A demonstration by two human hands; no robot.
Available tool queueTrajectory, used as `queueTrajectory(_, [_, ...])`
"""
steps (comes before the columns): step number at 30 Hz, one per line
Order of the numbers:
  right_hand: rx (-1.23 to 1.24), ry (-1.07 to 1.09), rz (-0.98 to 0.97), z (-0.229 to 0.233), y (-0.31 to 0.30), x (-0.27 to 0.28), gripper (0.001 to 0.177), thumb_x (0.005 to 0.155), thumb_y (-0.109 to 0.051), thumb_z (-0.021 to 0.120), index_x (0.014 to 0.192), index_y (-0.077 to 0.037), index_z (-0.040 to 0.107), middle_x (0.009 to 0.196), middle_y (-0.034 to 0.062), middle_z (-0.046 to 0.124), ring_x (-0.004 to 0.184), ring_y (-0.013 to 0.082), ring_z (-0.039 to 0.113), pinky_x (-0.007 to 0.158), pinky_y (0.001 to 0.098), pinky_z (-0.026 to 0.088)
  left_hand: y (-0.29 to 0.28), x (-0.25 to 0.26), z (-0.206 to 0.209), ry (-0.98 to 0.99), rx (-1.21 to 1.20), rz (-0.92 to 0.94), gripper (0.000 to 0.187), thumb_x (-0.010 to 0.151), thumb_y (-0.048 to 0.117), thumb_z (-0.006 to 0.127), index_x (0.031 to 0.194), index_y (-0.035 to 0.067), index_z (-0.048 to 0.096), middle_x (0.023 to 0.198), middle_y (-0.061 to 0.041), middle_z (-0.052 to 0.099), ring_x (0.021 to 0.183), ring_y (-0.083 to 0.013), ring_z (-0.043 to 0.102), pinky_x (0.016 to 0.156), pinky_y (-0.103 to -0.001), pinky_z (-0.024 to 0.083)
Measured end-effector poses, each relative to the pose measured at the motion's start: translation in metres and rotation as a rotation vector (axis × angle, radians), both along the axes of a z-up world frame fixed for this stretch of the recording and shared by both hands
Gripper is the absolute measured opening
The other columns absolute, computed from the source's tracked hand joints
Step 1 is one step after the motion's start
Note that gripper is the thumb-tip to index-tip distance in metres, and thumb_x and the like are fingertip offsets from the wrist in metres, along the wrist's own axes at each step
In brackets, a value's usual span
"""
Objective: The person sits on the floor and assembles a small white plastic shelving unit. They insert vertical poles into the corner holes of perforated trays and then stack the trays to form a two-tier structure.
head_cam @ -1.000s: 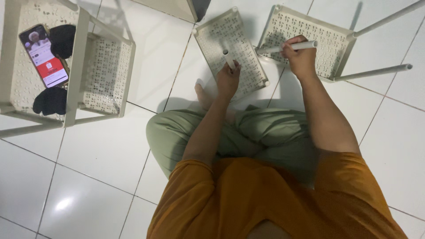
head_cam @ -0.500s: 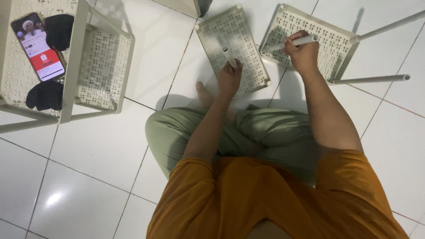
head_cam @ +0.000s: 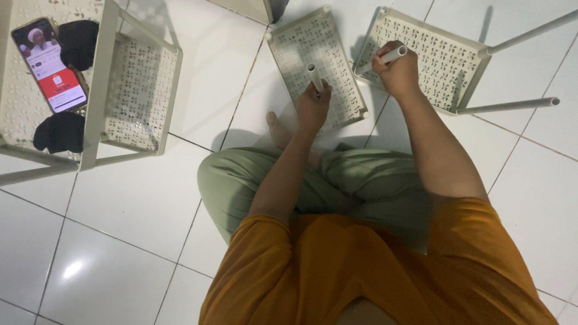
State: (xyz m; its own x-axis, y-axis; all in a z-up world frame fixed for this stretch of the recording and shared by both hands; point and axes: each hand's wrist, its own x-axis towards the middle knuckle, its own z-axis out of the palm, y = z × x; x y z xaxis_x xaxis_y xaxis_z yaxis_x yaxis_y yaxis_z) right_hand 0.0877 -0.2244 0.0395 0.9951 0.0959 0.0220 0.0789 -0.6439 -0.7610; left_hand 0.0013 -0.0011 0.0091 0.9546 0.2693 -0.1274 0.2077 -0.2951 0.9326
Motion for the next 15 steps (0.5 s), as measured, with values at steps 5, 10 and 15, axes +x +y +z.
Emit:
queueTrajectory(5, [-0.011, -0.016, -0.014, -0.004, 0.002, 0.001, 0.014, 0.095, -0.012, 0.078, 0.098, -0.001, 0.07, 0.088, 0.0147, 0.074, 0.08, 0.0239, 0.074, 0.073, 0.0338, 0.058, 0.002, 0.017, -0.021, 0.186, 0.063, 0.024, 0.026, 0.094, 0.032, 0.066, 0.104, 0.008, 0.07, 0.076, -0.015, 0.073, 0.071, -0.0294, 0.074, 0.07, -0.043, 0.056])
queueTrajectory(10, [0.016, -0.037, -0.03, -0.019, 0.002, 0.005, 0.013, 0.095, -0.012, 0.076, 0.099, -0.002, 0.07, 0.09, 0.015, 0.074, 0.082, 0.0256, 0.075, 0.076, 0.0351, 0.06, 0.01, 0.039, -0.068, 0.311, 0.102, -0.06, 0.034, 0.092, 0.032, 0.065, 0.111, 0.004, 0.065, 0.08, -0.016, 0.075, 0.078, -0.0338, 0.077, 0.08, -0.046, 0.058])
queueTrajectory(15, [-0.013, -0.045, -0.07, -0.03, 0.009, 0.002, 0.013, 0.095, -0.014, 0.074, 0.098, -0.002, 0.069, 0.091, 0.0156, 0.074, 0.082, 0.0279, 0.074, 0.076, 0.038, 0.059, 0.003, 0.045, -0.082, 0.426, 0.237, -0.076, 0.045, 0.09, 0.024, 0.069, 0.128, 0.002, 0.058, 0.112, -0.023, 0.07, 0.105, -0.0417, 0.068, 0.093, -0.049, 0.054])
